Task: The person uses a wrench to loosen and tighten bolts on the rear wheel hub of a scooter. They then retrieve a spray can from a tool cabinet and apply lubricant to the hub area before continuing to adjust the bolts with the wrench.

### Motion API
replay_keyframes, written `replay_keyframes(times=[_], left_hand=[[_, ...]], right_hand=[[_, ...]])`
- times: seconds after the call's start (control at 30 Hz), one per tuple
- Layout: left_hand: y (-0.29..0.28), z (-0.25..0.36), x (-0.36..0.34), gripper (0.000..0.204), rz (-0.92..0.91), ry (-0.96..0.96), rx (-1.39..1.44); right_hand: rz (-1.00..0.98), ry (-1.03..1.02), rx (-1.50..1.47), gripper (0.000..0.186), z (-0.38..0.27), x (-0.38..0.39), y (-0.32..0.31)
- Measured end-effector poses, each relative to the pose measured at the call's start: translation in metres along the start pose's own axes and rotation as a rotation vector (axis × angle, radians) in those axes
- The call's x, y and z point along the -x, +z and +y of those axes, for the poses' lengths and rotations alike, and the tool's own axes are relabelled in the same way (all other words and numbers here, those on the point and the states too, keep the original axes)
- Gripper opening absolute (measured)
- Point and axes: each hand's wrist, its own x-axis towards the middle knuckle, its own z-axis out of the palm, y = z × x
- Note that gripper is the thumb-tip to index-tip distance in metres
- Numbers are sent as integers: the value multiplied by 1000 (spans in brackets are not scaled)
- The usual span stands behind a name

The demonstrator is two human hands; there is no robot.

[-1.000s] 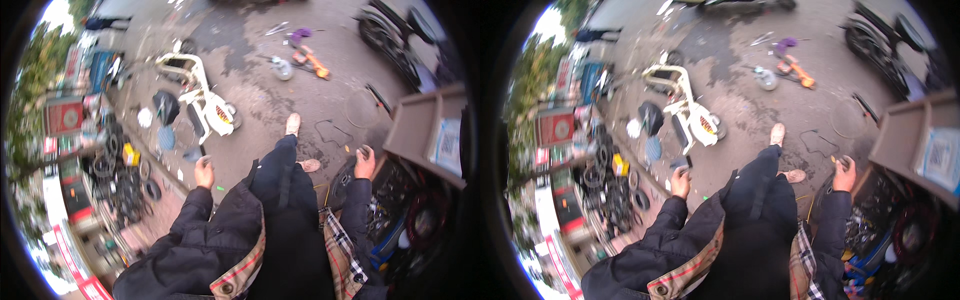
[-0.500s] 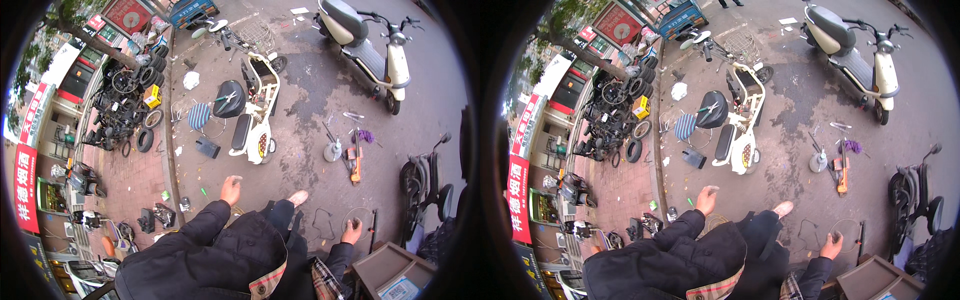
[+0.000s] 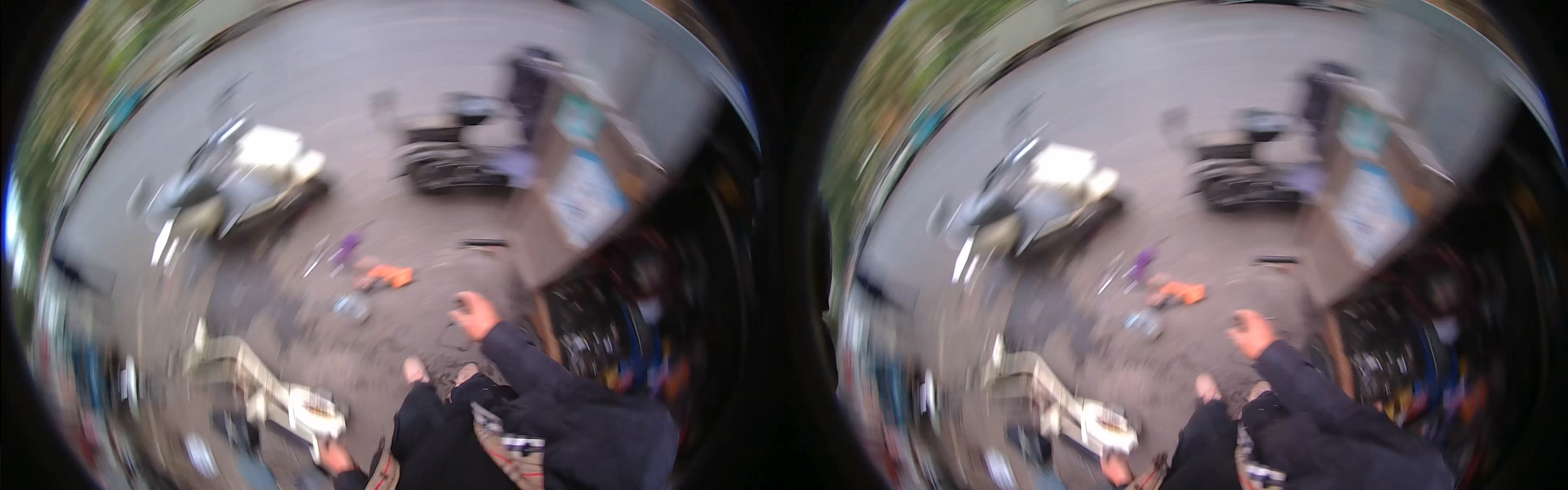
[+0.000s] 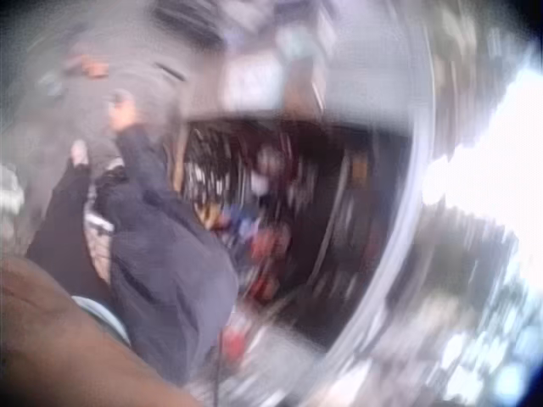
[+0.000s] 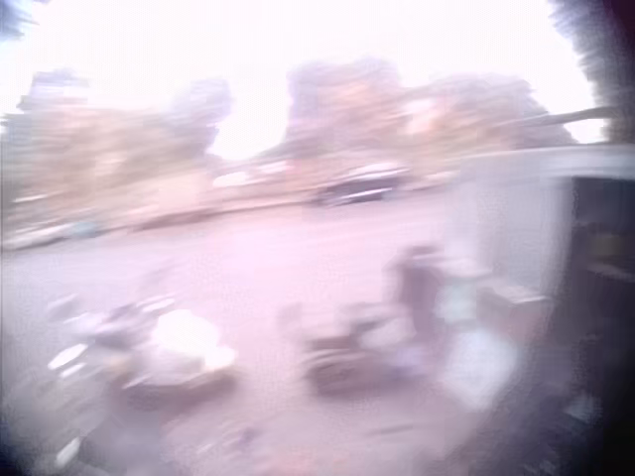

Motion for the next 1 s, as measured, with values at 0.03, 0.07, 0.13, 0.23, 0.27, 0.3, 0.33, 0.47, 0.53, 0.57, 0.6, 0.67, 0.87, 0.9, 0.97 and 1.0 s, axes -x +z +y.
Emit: replay_keyframes(times=[0.03, 0.07, 0.13, 0.23, 0.27, 0.3, 0.33, 0.47, 0.53, 0.57, 0.6, 0.67, 0.87, 0.9, 0.97, 1.0], left_hand=[[14, 1, -13, 36, -67, -9, 3], [27, 6, -28, 37, -119, 11, -58], [63, 11, -68, 37, -275, 74, -181], [146, 36, -111, 38, -502, 181, -284], [182, 52, -116, 39, -593, 231, -310], [215, 66, -114, 39, -682, 276, -323], [249, 82, -106, 39, -773, 305, -337], [369, 151, -37, 38, -951, 387, -389], [402, 175, 13, 34, -1000, 460, -315], [414, 187, 40, 32, -1019, 454, -336], [421, 196, 67, 30, -1086, 527, -350], [443, 216, 128, 24, -1220, 677, -398], [524, 304, 331, 44, -1481, 1410, -318], [536, 316, 365, 47, -1521, 1540, -223], [559, 331, 430, 58, -1540, 1617, -86], [571, 334, 459, 64, -1555, 1605, -16]], right_hand=[[71, -67, 135, 44, -8, 4, -20], [36, -92, 6, 41, -11, 6, -53], [130, -70, 57, 36, -23, 27, -105], [337, -76, 124, 32, -24, 63, -186], [405, -25, 158, 32, -22, 79, -208], [490, 53, 141, 31, -14, 104, -223], [563, 124, 127, 31, -9, 126, -237], [772, 297, 118, 31, 18, 205, -256], [845, 335, 41, 30, 36, 227, -249], [879, 306, -57, 31, 48, 236, -244], [916, 280, -87, 31, 61, 241, -237], [982, 249, -132, 31, 89, 247, -222], [1046, 463, -421, 37, 155, 257, -155], [1019, 504, -462, 37, 163, 259, -145], [1016, 503, -462, 37, 178, 261, -130], [997, 537, -489, 37, 186, 262, -124]])
